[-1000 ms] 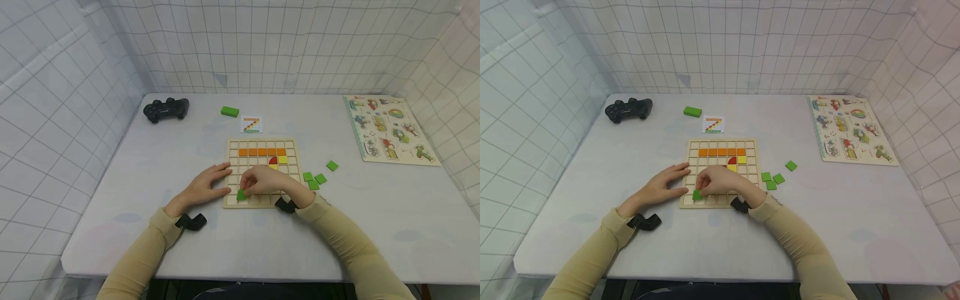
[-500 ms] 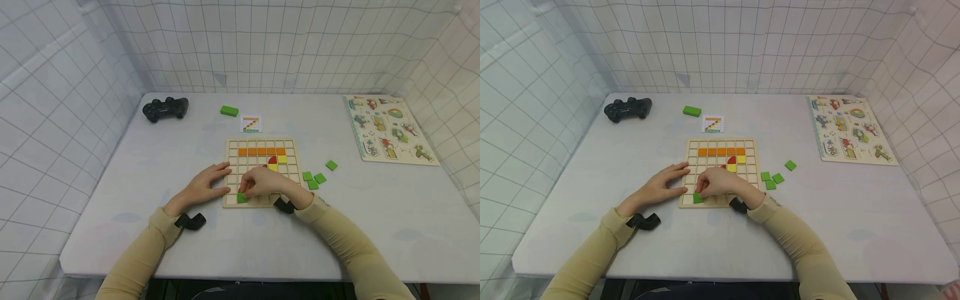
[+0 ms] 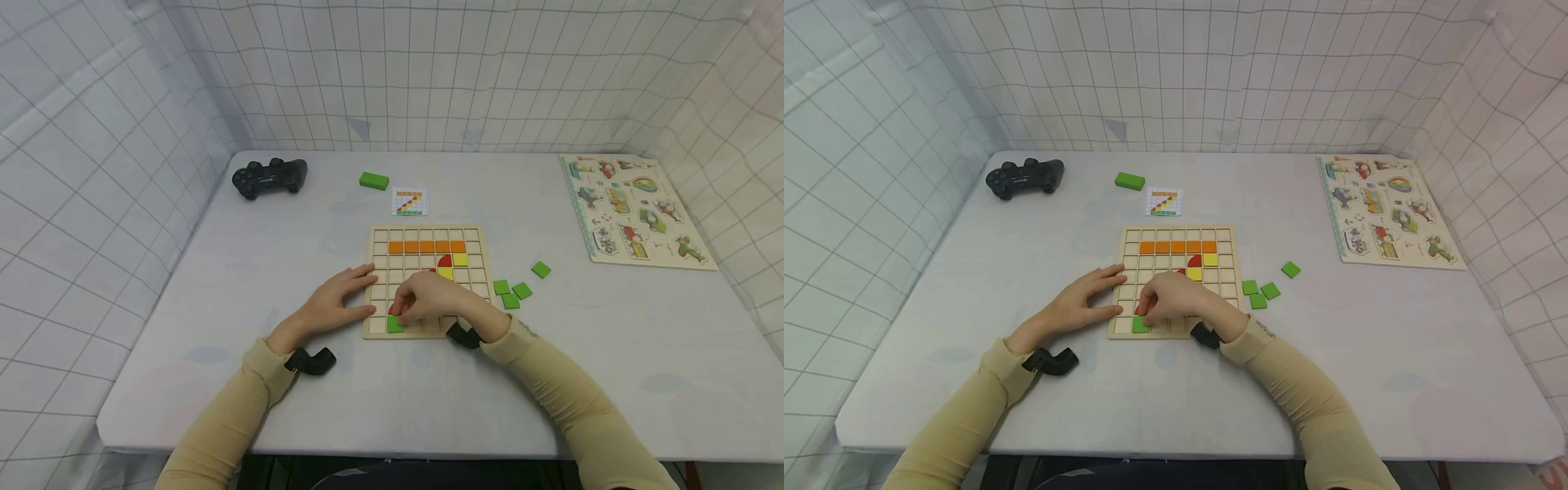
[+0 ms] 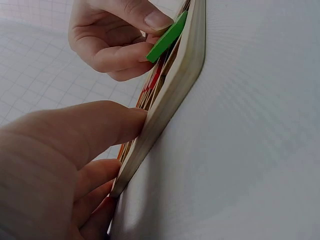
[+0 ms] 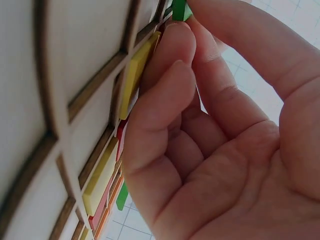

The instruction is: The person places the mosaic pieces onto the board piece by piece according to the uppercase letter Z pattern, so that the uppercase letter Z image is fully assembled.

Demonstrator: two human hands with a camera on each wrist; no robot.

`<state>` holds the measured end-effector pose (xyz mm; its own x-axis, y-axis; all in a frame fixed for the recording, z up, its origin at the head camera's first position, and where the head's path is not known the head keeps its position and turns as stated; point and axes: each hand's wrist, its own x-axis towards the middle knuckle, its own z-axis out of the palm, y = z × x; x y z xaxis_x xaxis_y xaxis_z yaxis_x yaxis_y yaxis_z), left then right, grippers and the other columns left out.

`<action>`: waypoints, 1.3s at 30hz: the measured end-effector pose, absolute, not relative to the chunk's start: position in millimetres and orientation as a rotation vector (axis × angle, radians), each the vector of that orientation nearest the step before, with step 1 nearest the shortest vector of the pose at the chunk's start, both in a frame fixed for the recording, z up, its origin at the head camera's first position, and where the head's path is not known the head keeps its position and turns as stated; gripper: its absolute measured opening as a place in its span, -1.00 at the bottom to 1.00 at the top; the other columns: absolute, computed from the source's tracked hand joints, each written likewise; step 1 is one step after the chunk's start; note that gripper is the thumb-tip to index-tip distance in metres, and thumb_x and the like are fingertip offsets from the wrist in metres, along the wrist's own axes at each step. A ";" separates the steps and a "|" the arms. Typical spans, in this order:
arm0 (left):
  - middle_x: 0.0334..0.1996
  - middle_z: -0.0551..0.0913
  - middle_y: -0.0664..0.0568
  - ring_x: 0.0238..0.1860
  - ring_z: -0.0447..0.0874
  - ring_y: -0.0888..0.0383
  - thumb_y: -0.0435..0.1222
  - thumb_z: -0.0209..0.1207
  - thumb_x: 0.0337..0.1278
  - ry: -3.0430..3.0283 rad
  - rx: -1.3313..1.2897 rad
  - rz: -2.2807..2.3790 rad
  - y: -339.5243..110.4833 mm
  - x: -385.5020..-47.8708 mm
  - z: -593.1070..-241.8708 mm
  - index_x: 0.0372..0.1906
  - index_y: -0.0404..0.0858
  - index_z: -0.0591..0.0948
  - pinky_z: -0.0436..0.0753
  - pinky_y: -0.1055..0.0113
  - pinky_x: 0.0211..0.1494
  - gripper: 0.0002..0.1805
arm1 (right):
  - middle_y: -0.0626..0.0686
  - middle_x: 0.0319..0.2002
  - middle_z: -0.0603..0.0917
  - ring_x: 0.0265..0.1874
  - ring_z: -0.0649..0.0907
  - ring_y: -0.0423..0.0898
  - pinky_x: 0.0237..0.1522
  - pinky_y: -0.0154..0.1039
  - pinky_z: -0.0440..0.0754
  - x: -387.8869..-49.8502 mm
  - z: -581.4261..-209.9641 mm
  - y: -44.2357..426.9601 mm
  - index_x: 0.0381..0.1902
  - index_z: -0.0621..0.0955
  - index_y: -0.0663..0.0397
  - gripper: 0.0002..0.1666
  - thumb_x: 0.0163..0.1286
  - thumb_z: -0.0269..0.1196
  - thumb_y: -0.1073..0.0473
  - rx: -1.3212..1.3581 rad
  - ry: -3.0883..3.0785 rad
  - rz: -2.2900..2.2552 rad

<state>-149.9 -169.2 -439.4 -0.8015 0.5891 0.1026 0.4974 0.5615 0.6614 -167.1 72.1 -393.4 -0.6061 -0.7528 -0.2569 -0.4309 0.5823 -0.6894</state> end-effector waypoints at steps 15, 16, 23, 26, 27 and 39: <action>0.40 0.21 -0.05 0.40 0.09 -0.01 -0.08 0.24 0.13 2.659 0.919 1.059 -169.2 -149.5 -439.7 0.29 -0.29 0.42 0.05 0.09 0.47 -0.34 | -0.16 -0.45 0.63 -0.41 0.59 -0.20 -0.33 -0.32 0.61 -173.7 -382.6 85.7 -0.32 0.68 -0.03 -0.88 0.14 0.39 0.17 -0.971 2.226 -0.900; 0.40 0.20 -0.05 0.40 0.08 0.00 -0.07 0.24 0.13 2.658 0.915 1.058 -169.0 -149.5 -439.6 0.29 -0.29 0.41 0.05 0.09 0.47 -0.34 | -0.15 -0.43 0.63 -0.40 0.60 -0.19 -0.31 -0.30 0.62 -175.4 -378.7 90.1 -0.30 0.68 0.00 -0.86 0.15 0.38 0.17 -0.972 2.222 -0.918; 0.41 0.18 -0.04 0.41 0.06 0.01 -0.07 0.23 0.13 2.648 0.904 1.046 -168.1 -149.2 -438.7 0.31 -0.28 0.40 0.03 0.13 0.47 -0.33 | -0.06 -0.32 0.65 -0.32 0.60 -0.11 -0.25 -0.20 0.62 -192.2 -359.9 136.3 -0.15 0.66 0.12 -0.69 0.18 0.36 0.10 -0.935 2.248 -1.008; 0.40 0.19 -0.04 0.41 0.06 0.01 -0.07 0.23 0.13 2.650 0.902 1.044 -168.4 -149.4 -438.7 0.31 -0.29 0.40 0.03 0.15 0.48 -0.33 | -0.02 -0.29 0.64 -0.31 0.59 -0.07 -0.24 -0.18 0.62 -197.0 -356.1 159.6 -0.11 0.64 0.15 -0.65 0.18 0.37 0.10 -0.895 2.263 -1.050; 0.40 0.19 -0.04 0.41 0.06 0.01 -0.07 0.23 0.13 2.651 0.902 1.044 -168.4 -149.2 -438.7 0.31 -0.29 0.40 0.03 0.15 0.48 -0.33 | 0.00 -0.29 0.64 -0.30 0.59 -0.05 -0.22 -0.18 0.62 -197.9 -355.5 167.2 -0.09 0.64 0.17 -0.64 0.18 0.37 0.11 -0.874 2.266 -1.069; 0.40 0.20 -0.05 0.41 0.07 0.01 -0.08 0.24 0.11 2.654 0.900 1.049 -167.6 -148.8 -437.8 0.30 -0.30 0.40 0.03 0.15 0.47 -0.33 | 0.08 -0.25 0.64 -0.30 0.57 -0.04 -0.30 -0.30 0.58 -202.5 -375.3 233.9 -0.09 0.62 0.22 -0.65 0.21 0.36 0.15 -0.657 2.396 -1.209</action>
<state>-148.8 -167.6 -437.8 -0.8088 0.5829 0.0776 0.4785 0.5755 0.6632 -202.5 233.9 -375.3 -0.8203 -0.5592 -0.1197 -0.2359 0.5215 -0.8200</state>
